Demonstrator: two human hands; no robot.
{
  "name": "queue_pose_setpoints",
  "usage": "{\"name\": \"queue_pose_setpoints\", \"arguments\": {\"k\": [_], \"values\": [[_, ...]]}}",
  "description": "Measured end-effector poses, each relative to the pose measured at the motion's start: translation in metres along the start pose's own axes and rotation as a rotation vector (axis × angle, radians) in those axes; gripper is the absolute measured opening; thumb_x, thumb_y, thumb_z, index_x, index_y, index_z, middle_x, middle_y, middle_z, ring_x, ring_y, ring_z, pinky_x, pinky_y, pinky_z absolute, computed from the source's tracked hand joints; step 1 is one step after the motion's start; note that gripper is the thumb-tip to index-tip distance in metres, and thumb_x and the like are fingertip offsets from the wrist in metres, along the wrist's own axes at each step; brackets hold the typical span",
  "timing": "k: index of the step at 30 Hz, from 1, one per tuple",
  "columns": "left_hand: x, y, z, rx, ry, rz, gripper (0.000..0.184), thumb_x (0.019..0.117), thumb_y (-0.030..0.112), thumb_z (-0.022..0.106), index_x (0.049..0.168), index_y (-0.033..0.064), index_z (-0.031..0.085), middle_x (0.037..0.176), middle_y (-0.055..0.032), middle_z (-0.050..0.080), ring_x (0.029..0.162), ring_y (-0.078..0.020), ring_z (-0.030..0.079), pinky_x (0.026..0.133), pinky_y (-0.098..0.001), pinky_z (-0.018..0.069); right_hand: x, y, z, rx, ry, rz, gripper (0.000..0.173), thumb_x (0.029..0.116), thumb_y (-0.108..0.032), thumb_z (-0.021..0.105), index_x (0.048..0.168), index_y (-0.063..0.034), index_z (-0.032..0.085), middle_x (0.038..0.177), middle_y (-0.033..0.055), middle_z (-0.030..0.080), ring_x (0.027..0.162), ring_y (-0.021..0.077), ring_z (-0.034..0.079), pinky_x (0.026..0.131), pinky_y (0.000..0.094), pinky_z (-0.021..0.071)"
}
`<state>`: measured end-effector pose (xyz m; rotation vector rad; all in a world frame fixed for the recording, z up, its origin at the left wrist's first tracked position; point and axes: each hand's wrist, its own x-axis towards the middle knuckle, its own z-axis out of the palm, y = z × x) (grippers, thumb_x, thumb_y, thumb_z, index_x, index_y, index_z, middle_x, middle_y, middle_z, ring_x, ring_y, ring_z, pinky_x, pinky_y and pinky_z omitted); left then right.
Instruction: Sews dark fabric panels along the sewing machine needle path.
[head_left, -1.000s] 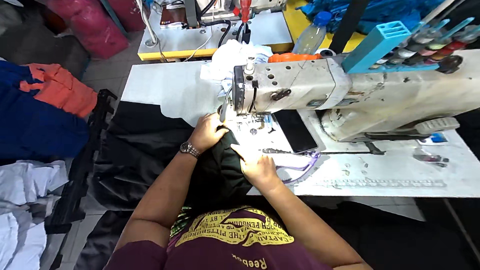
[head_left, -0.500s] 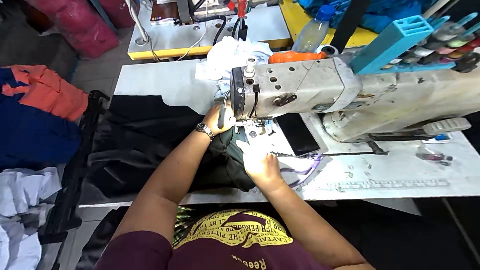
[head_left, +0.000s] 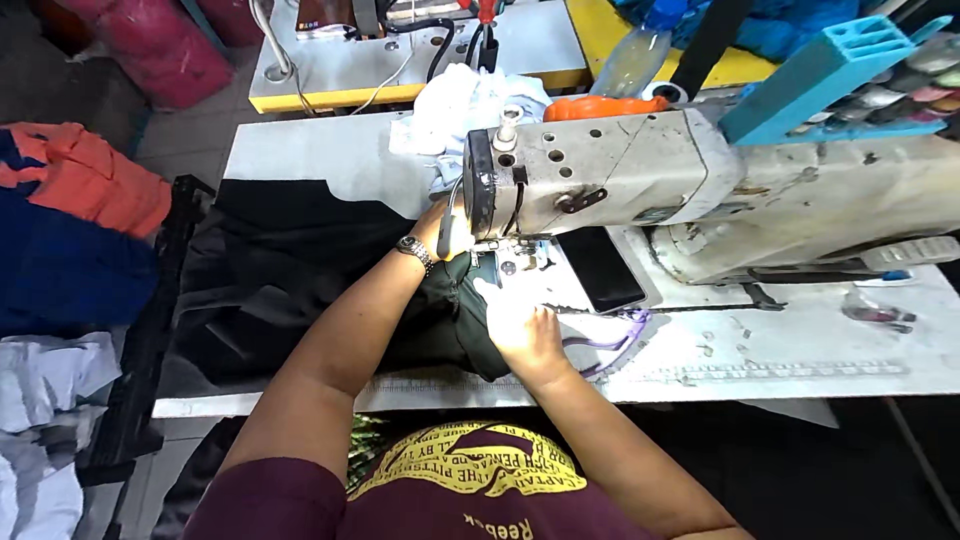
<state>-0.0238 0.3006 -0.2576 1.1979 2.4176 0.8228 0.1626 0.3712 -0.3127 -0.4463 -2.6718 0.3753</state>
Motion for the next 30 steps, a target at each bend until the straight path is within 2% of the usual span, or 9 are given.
{"name": "queue_pose_setpoints", "arguments": {"k": [6,8,9,14,16,18,25,28,30], "values": [[0.002,0.008,-0.005,0.023,-0.032,-0.003,0.046,0.0894,0.010,0.073,0.128,-0.0097,0.060,0.126,-0.0275,0.064,0.123,-0.0327,0.060,0.107,-0.0458,0.0438,0.001,-0.001,-0.004,-0.013,-0.024,0.014,0.030,0.0962,-0.011,0.057,0.117,-0.0139,0.078,0.079,0.0134,0.072,0.065,0.0331,0.071,0.052,0.0489,0.0548],[0.002,0.004,-0.004,0.043,-0.017,0.035,0.034,0.0908,0.009,0.071,0.117,-0.0111,0.064,0.118,-0.0286,0.066,0.116,-0.0352,0.063,0.103,-0.0478,0.0462,0.000,-0.001,-0.004,-0.007,-0.039,0.025,0.030,0.0972,-0.014,0.057,0.118,-0.0145,0.078,0.084,0.0141,0.074,0.069,0.0340,0.072,0.055,0.0502,0.0561],[0.000,0.000,-0.003,0.013,0.028,0.079,0.026,0.0908,0.007,0.071,0.109,-0.0116,0.066,0.112,-0.0287,0.067,0.112,-0.0357,0.065,0.100,-0.0480,0.0481,0.000,0.000,-0.004,0.009,-0.045,0.030,0.029,0.0978,-0.015,0.057,0.117,-0.0139,0.079,0.088,0.0144,0.075,0.073,0.0341,0.073,0.058,0.0513,0.0573],[-0.049,-0.016,0.011,-0.032,0.382,0.232,0.022,0.0930,0.005,0.062,0.111,-0.0020,0.071,0.114,-0.0179,0.071,0.111,-0.0283,0.067,0.099,-0.0441,0.0527,0.002,-0.005,-0.015,0.124,-0.045,0.052,0.026,0.0983,-0.014,0.057,0.110,-0.0075,0.079,0.101,0.0164,0.077,0.085,0.0349,0.075,0.069,0.0537,0.0602],[-0.079,-0.024,0.025,0.074,0.306,0.348,0.026,0.0934,0.013,0.053,0.101,0.0085,0.076,0.118,-0.0054,0.072,0.121,-0.0240,0.061,0.107,-0.0496,0.0447,0.005,-0.013,-0.028,0.159,-0.100,0.075,0.023,0.0985,-0.011,0.058,0.107,-0.0028,0.078,0.096,0.0192,0.076,0.086,0.0375,0.075,0.071,0.0555,0.0592],[-0.096,-0.030,0.038,0.212,0.160,0.455,0.032,0.0965,0.021,0.046,0.098,0.0158,0.077,0.125,0.0036,0.072,0.135,-0.0230,0.054,0.118,-0.0597,0.0294,0.000,0.003,-0.006,0.125,-0.027,0.018,0.024,0.0973,-0.013,0.058,0.109,-0.0121,0.079,0.098,0.0137,0.076,0.082,0.0336,0.074,0.065,0.0535,0.0597],[-0.079,-0.039,0.025,0.400,0.153,0.544,0.025,0.0939,0.018,0.051,0.090,0.0130,0.075,0.107,-0.0014,0.075,0.129,-0.0280,0.058,0.120,-0.0629,0.0259,0.000,0.009,0.000,0.133,-0.077,-0.015,0.028,0.0990,-0.013,0.056,0.114,-0.0155,0.079,0.111,0.0117,0.076,0.093,0.0332,0.075,0.075,0.0544,0.0606],[-0.093,-0.016,0.011,0.502,0.045,0.535,0.028,0.0950,0.028,0.052,0.080,0.0132,0.070,0.080,-0.0013,0.068,0.104,-0.0239,0.066,0.119,-0.0608,0.0294,0.005,0.015,-0.012,0.205,-0.217,-0.014,0.030,0.1001,-0.013,0.054,0.118,-0.0159,0.077,0.112,0.0102,0.076,0.103,0.0305,0.073,0.085,0.0539,0.0593],[-0.111,0.003,0.005,0.561,-0.148,0.463,0.050,0.1000,0.056,0.048,0.087,0.0126,0.069,0.068,-0.0018,0.063,0.076,-0.0208,0.066,0.106,-0.0529,0.0416,0.007,0.019,-0.020,0.265,-0.311,-0.042,0.033,0.1003,-0.011,0.052,0.122,-0.0147,0.076,0.115,0.0108,0.075,0.107,0.0300,0.072,0.090,0.0543,0.0577]]}}
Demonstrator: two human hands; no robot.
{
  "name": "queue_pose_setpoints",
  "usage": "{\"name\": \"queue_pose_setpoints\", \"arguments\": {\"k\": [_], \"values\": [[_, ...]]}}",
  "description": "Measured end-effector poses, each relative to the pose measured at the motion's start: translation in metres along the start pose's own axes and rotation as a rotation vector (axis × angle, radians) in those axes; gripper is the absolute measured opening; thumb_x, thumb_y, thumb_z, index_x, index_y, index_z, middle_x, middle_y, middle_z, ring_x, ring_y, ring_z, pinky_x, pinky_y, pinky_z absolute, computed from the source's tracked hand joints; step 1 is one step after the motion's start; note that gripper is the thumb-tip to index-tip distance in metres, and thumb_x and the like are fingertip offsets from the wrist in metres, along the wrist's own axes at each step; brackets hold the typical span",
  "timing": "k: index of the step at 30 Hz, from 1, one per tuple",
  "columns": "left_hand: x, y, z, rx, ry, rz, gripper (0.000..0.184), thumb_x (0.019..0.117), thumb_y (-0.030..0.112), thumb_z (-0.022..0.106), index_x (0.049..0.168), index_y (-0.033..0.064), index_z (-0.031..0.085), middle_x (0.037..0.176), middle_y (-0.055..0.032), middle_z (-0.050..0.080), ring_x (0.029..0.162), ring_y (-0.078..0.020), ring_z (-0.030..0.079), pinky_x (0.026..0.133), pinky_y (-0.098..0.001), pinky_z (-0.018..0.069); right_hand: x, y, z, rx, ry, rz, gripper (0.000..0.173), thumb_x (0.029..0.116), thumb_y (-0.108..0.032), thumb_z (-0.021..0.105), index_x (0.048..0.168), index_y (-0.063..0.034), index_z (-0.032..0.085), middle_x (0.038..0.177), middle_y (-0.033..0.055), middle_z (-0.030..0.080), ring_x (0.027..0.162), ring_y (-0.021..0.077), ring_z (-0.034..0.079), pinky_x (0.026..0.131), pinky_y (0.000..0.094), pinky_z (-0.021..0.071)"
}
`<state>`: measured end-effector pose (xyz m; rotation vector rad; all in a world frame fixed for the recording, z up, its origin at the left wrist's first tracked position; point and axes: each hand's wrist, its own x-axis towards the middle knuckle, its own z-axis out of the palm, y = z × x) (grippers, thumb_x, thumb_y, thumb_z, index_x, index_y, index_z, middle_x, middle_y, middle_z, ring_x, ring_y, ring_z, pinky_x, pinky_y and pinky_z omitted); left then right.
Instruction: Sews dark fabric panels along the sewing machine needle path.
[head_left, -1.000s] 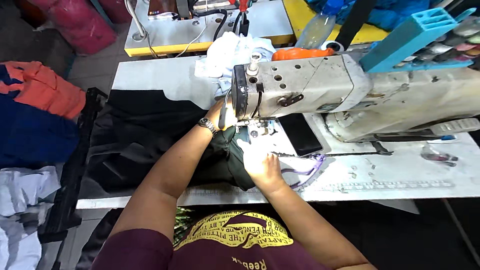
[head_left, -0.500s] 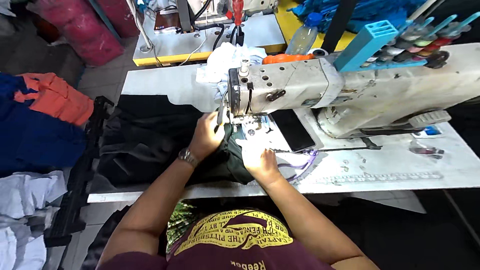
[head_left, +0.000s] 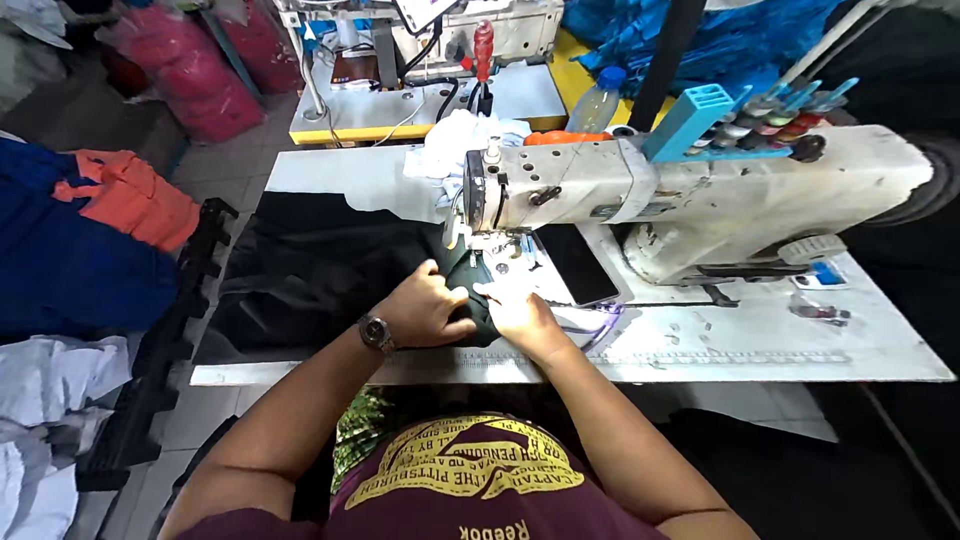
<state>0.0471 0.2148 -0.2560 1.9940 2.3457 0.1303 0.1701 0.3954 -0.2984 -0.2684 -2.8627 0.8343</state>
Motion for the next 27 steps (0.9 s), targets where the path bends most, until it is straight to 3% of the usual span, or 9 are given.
{"name": "queue_pose_setpoints", "arguments": {"k": [1,3,8,10,13,16,18,20,27], "values": [[-0.004,0.011,-0.010,-0.037,-0.159,-0.016,0.057,0.0990,0.063,0.050,0.095,0.0089,0.068,0.070,-0.0058,0.065,0.074,-0.0239,0.066,0.100,-0.0529,0.0439,0.000,0.004,-0.003,0.027,-0.035,-0.035,0.035,0.0990,-0.009,0.051,0.124,-0.0143,0.075,0.117,0.0108,0.074,0.109,0.0293,0.071,0.092,0.0537,0.0570],[-0.009,0.027,-0.027,-0.119,-0.302,0.025,0.036,0.0979,0.041,0.062,0.091,0.0064,0.069,0.076,-0.0099,0.068,0.076,-0.0271,0.066,0.090,-0.0535,0.0449,0.004,0.008,-0.012,0.052,-0.114,-0.081,0.039,0.0980,-0.007,0.048,0.125,-0.0148,0.075,0.122,0.0103,0.073,0.114,0.0272,0.069,0.098,0.0509,0.0547],[-0.010,0.043,-0.046,-0.458,-0.185,0.294,0.026,0.0933,0.025,0.066,0.074,0.0072,0.069,0.081,-0.0074,0.065,0.089,-0.0239,0.063,0.092,-0.0469,0.0440,-0.009,0.008,-0.003,-0.142,0.114,-0.323,0.029,0.0894,-0.006,0.066,0.109,-0.0203,0.080,0.133,0.0171,0.066,0.133,0.0378,0.055,0.110,0.0583,0.0439],[-0.007,0.038,-0.039,-0.674,-0.111,0.284,0.033,0.0977,0.028,0.063,0.075,0.0040,0.068,0.092,-0.0080,0.062,0.095,-0.0190,0.059,0.085,-0.0361,0.0477,-0.025,0.000,-0.006,-0.127,0.101,-0.398,0.014,0.0899,-0.010,0.069,0.100,-0.0123,0.078,0.126,0.0132,0.069,0.124,0.0342,0.062,0.105,0.0566,0.0495],[-0.008,0.028,-0.012,-0.588,0.021,-0.005,0.051,0.1070,0.044,0.046,0.089,0.0037,0.072,0.125,-0.0095,0.066,0.122,-0.0179,0.059,0.103,-0.0370,0.0496,-0.044,0.010,-0.004,-0.078,0.076,-0.449,0.016,0.0922,-0.013,0.064,0.100,-0.0096,0.078,0.120,0.0078,0.074,0.122,0.0289,0.066,0.102,0.0497,0.0538],[-0.001,0.024,0.007,-0.294,-0.049,-0.424,0.069,0.1046,0.061,0.039,0.137,0.0045,0.061,0.153,-0.0167,0.050,0.144,-0.0322,0.046,0.114,-0.0598,0.0386,-0.049,0.024,-0.004,-0.023,0.067,-0.445,0.029,0.0947,-0.010,0.058,0.115,-0.0123,0.079,0.130,0.0045,0.072,0.132,0.0248,0.061,0.109,0.0440,0.0507],[0.005,0.037,0.006,-0.174,-0.068,-0.536,0.070,0.1033,0.064,0.039,0.152,0.0147,0.050,0.140,-0.0196,0.059,0.133,-0.0371,0.055,0.107,-0.0654,0.0418,-0.050,0.023,-0.003,-0.004,0.070,-0.449,0.026,0.0953,-0.009,0.057,0.110,-0.0101,0.078,0.129,0.0039,0.072,0.132,0.0229,0.061,0.108,0.0420,0.0510],[0.007,0.050,0.004,-0.062,-0.080,-0.537,0.064,0.1036,0.064,0.039,0.148,0.0190,0.054,0.114,-0.0193,0.066,0.109,-0.0390,0.065,0.091,-0.0607,0.0503,-0.052,0.024,-0.002,-0.002,0.070,-0.454,0.025,0.0952,-0.009,0.057,0.108,-0.0082,0.078,0.127,0.0044,0.073,0.131,0.0219,0.061,0.109,0.0403,0.0503],[0.020,0.037,0.010,-0.002,-0.128,-0.540,0.046,0.1047,0.039,0.054,0.145,0.0170,0.057,0.128,-0.0223,0.059,0.117,-0.0450,0.058,0.085,-0.0589,0.0533,-0.038,0.022,0.000,-0.062,0.088,-0.427,0.029,0.0934,-0.007,0.058,0.115,-0.0082,0.078,0.124,0.0072,0.074,0.125,0.0250,0.066,0.106,0.0444,0.0526]]}}
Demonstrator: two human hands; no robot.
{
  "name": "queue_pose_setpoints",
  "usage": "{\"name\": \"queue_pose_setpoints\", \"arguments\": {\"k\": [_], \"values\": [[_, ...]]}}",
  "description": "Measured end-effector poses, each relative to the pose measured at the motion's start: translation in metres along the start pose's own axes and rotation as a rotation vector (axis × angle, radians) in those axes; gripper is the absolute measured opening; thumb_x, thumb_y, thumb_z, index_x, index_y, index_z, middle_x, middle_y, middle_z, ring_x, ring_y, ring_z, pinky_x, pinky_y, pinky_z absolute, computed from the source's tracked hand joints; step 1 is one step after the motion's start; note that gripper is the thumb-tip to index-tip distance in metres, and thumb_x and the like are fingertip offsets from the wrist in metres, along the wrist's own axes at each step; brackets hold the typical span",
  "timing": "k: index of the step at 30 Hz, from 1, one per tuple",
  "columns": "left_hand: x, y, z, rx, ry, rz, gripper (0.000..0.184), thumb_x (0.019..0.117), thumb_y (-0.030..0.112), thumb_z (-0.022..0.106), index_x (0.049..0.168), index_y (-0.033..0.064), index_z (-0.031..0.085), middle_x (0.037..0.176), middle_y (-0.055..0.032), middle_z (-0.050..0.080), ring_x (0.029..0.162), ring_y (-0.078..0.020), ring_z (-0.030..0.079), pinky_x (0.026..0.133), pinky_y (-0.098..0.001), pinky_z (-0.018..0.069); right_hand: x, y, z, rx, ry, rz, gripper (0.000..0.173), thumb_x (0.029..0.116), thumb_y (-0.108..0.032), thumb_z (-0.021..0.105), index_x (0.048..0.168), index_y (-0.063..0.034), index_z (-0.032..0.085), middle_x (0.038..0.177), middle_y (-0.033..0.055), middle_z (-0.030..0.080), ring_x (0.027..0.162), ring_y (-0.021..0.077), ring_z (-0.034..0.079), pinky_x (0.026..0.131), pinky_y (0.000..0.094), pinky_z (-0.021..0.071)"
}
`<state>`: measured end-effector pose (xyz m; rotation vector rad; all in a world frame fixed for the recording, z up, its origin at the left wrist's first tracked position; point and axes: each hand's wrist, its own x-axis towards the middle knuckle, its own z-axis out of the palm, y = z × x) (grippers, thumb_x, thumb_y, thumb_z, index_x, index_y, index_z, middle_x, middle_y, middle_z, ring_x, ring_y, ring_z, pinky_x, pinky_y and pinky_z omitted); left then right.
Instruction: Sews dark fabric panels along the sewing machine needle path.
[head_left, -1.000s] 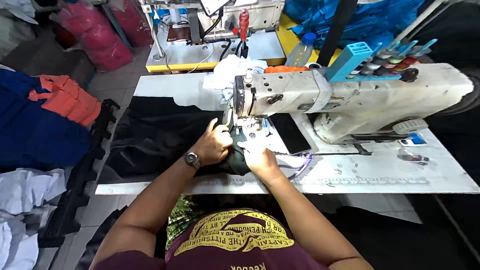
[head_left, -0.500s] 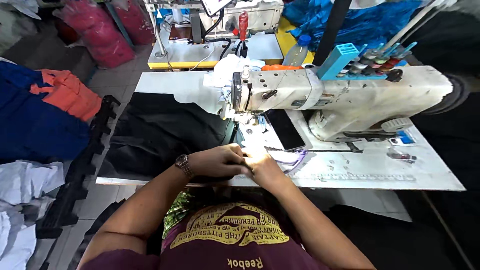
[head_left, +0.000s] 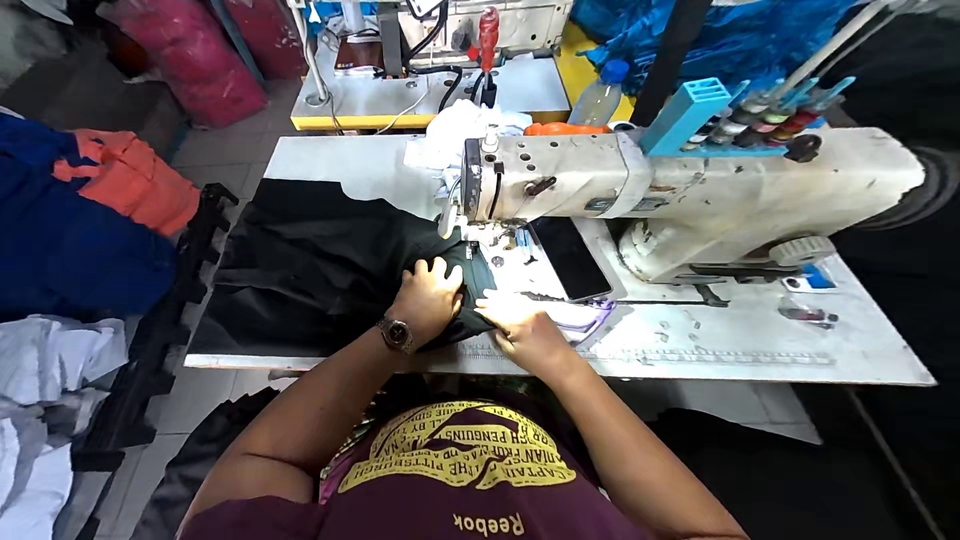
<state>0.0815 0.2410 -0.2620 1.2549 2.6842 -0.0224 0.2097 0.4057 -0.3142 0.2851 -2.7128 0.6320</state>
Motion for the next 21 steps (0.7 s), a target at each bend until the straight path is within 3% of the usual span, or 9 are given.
{"name": "queue_pose_setpoints", "arguments": {"k": [6,8,10,11,13,15,17,19,21], "values": [[0.023,-0.026,-0.001,-0.050,0.089,-0.053,0.045,0.1012,0.031,0.060,0.144,0.0169,0.060,0.145,-0.0220,0.054,0.137,-0.0466,0.047,0.100,-0.0729,0.0421,0.026,0.010,0.008,0.036,0.013,0.103,0.029,0.0938,-0.008,0.059,0.116,-0.0064,0.078,0.124,0.0112,0.074,0.121,0.0294,0.068,0.102,0.0515,0.0539],[0.014,-0.024,-0.017,-0.013,0.093,-0.127,0.037,0.1028,0.035,0.058,0.124,0.0064,0.070,0.129,-0.0225,0.064,0.130,-0.0464,0.053,0.105,-0.0712,0.0400,0.031,0.015,0.012,0.052,0.035,0.105,0.028,0.0929,-0.008,0.060,0.114,-0.0076,0.079,0.123,0.0107,0.074,0.120,0.0285,0.068,0.102,0.0503,0.0541],[-0.009,-0.014,-0.042,0.002,-0.032,-0.058,0.053,0.1047,0.049,0.051,0.098,0.0021,0.075,0.099,-0.0192,0.073,0.109,-0.0420,0.066,0.106,-0.0684,0.0405,0.033,0.019,0.013,0.072,0.046,0.098,0.028,0.0910,-0.005,0.061,0.112,-0.0092,0.080,0.123,0.0096,0.075,0.119,0.0274,0.069,0.101,0.0488,0.0545],[-0.023,-0.010,-0.053,-0.023,-0.138,0.081,0.059,0.1052,0.052,0.047,0.088,0.0033,0.075,0.087,-0.0159,0.073,0.095,-0.0375,0.069,0.099,-0.0671,0.0440,0.032,0.020,0.014,0.082,0.044,0.093,0.029,0.0904,-0.004,0.061,0.111,-0.0108,0.080,0.122,0.0094,0.075,0.120,0.0269,0.068,0.102,0.0479,0.0547],[-0.040,-0.006,-0.065,-0.241,-0.321,0.497,0.059,0.1052,0.050,0.048,0.073,0.0042,0.066,0.066,-0.0095,0.060,0.067,-0.0266,0.062,0.064,-0.0513,0.0486,0.025,0.018,0.013,0.095,0.018,0.063,0.029,0.0923,-0.002,0.060,0.109,-0.0146,0.080,0.123,0.0092,0.074,0.127,0.0259,0.064,0.108,0.0459,0.0510],[-0.038,-0.009,-0.056,-0.496,-0.346,0.679,0.055,0.1045,0.048,0.052,0.068,0.0069,0.061,0.062,-0.0026,0.053,0.061,-0.0161,0.054,0.058,-0.0380,0.0436,0.015,0.010,0.010,0.094,-0.010,0.034,0.026,0.0949,-0.006,0.059,0.106,-0.0161,0.081,0.120,0.0086,0.074,0.126,0.0242,0.064,0.108,0.0430,0.0504],[-0.028,-0.015,-0.037,-0.620,-0.189,0.664,0.051,0.1065,0.042,0.048,0.080,0.0051,0.070,0.084,-0.0045,0.064,0.085,-0.0151,0.061,0.079,-0.0358,0.0498,0.002,0.000,0.003,0.115,-0.045,0.025,0.021,0.0957,-0.012,0.060,0.103,-0.0122,0.080,0.120,0.0090,0.074,0.121,0.0230,0.067,0.104,0.0414,0.0536],[-0.015,-0.017,-0.010,-0.566,0.049,0.509,0.044,0.1076,0.042,0.046,0.109,0.0079,0.074,0.115,-0.0061,0.070,0.114,-0.0166,0.063,0.100,-0.0391,0.0508,-0.007,-0.006,-0.003,0.121,-0.023,-0.003,0.018,0.0946,-0.011,0.061,0.098,-0.0082,0.078,0.117,0.0086,0.075,0.112,0.0226,0.071,0.096,0.0413,0.0584],[-0.011,-0.010,0.011,-0.293,0.103,0.202,0.057,0.1056,0.053,0.045,0.149,0.0168,0.054,0.146,-0.0136,0.057,0.138,-0.0295,0.052,0.106,-0.0562,0.0470,-0.013,-0.005,-0.005,0.112,-0.014,-0.012,0.024,0.0957,-0.010,0.059,0.107,-0.0097,0.079,0.123,0.0067,0.074,0.124,0.0217,0.066,0.106,0.0386,0.0538]]}}
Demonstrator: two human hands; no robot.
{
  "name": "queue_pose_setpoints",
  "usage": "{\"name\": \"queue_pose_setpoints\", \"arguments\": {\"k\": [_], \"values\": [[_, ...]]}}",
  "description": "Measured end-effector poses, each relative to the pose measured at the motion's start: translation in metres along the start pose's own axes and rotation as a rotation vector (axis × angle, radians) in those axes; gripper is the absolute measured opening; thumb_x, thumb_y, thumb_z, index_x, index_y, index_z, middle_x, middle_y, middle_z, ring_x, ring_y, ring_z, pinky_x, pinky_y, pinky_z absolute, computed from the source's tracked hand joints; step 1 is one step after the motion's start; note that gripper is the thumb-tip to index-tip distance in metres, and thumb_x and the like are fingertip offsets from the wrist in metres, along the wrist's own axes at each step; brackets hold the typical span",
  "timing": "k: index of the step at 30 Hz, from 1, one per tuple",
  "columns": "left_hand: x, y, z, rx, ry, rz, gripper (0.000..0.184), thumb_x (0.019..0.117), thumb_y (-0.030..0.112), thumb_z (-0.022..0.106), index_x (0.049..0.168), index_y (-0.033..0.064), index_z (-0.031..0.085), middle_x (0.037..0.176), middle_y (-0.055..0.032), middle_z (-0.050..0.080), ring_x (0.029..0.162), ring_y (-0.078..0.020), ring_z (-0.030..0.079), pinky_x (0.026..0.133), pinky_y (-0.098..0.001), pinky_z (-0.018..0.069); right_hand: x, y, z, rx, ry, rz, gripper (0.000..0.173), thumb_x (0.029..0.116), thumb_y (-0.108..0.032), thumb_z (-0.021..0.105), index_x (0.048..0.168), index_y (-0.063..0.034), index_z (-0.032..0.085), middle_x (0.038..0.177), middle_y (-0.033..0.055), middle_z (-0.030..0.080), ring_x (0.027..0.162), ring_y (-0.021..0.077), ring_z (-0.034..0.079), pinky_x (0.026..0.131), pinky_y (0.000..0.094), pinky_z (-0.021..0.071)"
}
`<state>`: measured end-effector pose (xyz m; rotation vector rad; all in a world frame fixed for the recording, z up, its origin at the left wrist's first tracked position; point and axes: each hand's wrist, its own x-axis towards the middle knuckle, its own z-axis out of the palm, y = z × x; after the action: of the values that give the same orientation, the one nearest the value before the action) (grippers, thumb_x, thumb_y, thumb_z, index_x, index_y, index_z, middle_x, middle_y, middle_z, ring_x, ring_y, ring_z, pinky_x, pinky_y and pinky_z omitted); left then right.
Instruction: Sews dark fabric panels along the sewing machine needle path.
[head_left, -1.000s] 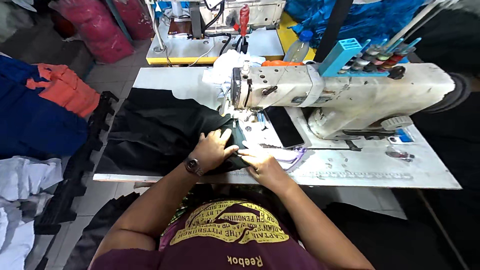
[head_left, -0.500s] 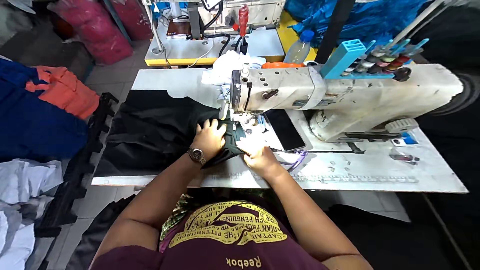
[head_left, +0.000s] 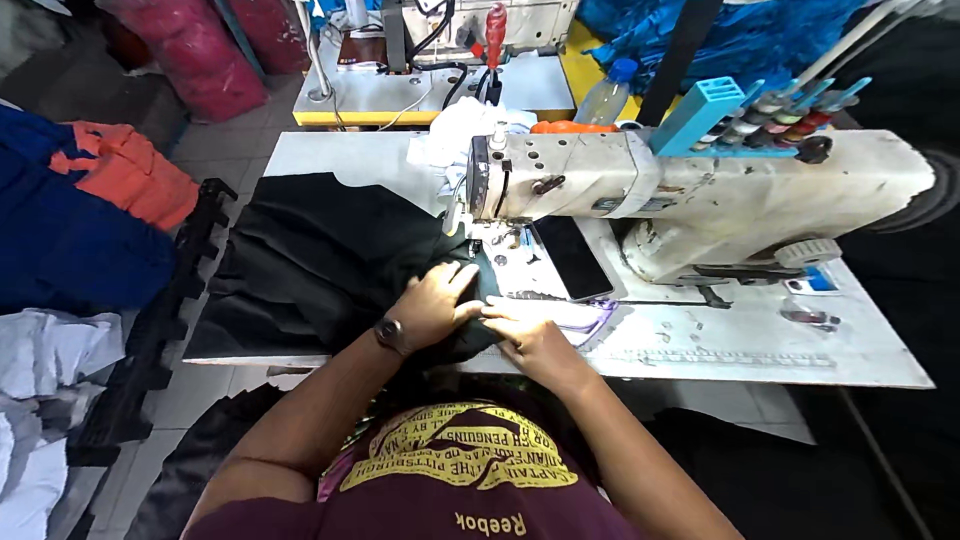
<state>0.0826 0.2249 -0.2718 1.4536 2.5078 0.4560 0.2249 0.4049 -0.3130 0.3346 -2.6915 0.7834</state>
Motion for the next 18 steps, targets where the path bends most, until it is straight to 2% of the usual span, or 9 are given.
{"name": "queue_pose_setpoints", "arguments": {"k": [1,2,4,5,9,15,18], "values": [[0.000,0.004,0.007,0.113,0.006,-0.105,0.062,0.1045,0.055,0.046,0.154,0.0171,0.048,0.148,-0.0193,0.053,0.138,-0.0364,0.050,0.104,-0.0612,0.0463,-0.001,0.002,0.000,-0.007,-0.002,-0.005,0.026,0.0964,-0.010,0.058,0.110,-0.0104,0.079,0.126,0.0058,0.073,0.128,0.0213,0.063,0.109,0.0376,0.0512],[0.000,0.011,0.012,0.200,0.020,-0.161,0.061,0.1041,0.053,0.047,0.152,0.0156,0.051,0.141,-0.0227,0.056,0.132,-0.0400,0.054,0.098,-0.0614,0.0489,-0.002,0.003,0.000,-0.014,-0.003,-0.009,0.026,0.0968,-0.010,0.057,0.111,-0.0106,0.079,0.126,0.0053,0.073,0.131,0.0210,0.062,0.111,0.0371,0.0499],[-0.002,0.021,0.013,0.293,-0.013,-0.208,0.055,0.1049,0.047,0.048,0.147,0.0121,0.056,0.127,-0.0220,0.062,0.121,-0.0398,0.059,0.091,-0.0562,0.0526,-0.004,0.005,0.001,-0.011,-0.003,-0.003,0.026,0.0969,-0.010,0.057,0.111,-0.0105,0.079,0.126,0.0053,0.073,0.130,0.0203,0.062,0.110,0.0367,0.0500],[-0.002,0.022,0.012,0.299,-0.027,-0.216,0.053,0.1052,0.044,0.048,0.145,0.0106,0.057,0.127,-0.0217,0.062,0.121,-0.0393,0.060,0.090,-0.0547,0.0533,-0.004,0.006,0.001,-0.016,-0.001,-0.001,0.027,0.0967,-0.010,0.056,0.111,-0.0103,0.079,0.125,0.0055,0.074,0.129,0.0204,0.063,0.109,0.0371,0.0507],[0.010,0.001,0.008,0.220,-0.003,-0.227,0.053,0.1049,0.037,0.051,0.149,0.0080,0.053,0.146,-0.0260,0.052,0.138,-0.0414,0.049,0.102,-0.0570,0.0497,0.010,0.010,0.004,-0.078,0.022,0.007,0.029,0.0954,-0.008,0.055,0.112,-0.0092,0.079,0.123,0.0065,0.075,0.125,0.0225,0.066,0.107,0.0413,0.0523],[0.040,-0.032,0.005,0.184,0.056,-0.153,0.052,0.1038,0.033,0.052,0.151,0.0132,0.051,0.153,-0.0214,0.047,0.141,-0.0401,0.045,0.106,-0.0587,0.0464,0.038,0.021,0.009,-0.054,0.052,0.114,0.028,0.0955,-0.010,0.057,0.113,-0.0087,0.079,0.123,0.0079,0.075,0.123,0.0254,0.067,0.104,0.0473,0.0537],[0.053,-0.044,-0.007,0.191,-0.004,-0.219,0.052,0.1046,0.038,0.051,0.153,0.0174,0.049,0.156,-0.0186,0.046,0.142,-0.0411,0.044,0.108,-0.0624,0.0429,0.049,0.027,0.015,-0.052,0.076,0.154,0.029,0.0939,-0.009,0.058,0.114,-0.0080,0.079,0.124,0.0087,0.074,0.123,0.0252,0.067,0.105,0.0470,0.0527]]}}
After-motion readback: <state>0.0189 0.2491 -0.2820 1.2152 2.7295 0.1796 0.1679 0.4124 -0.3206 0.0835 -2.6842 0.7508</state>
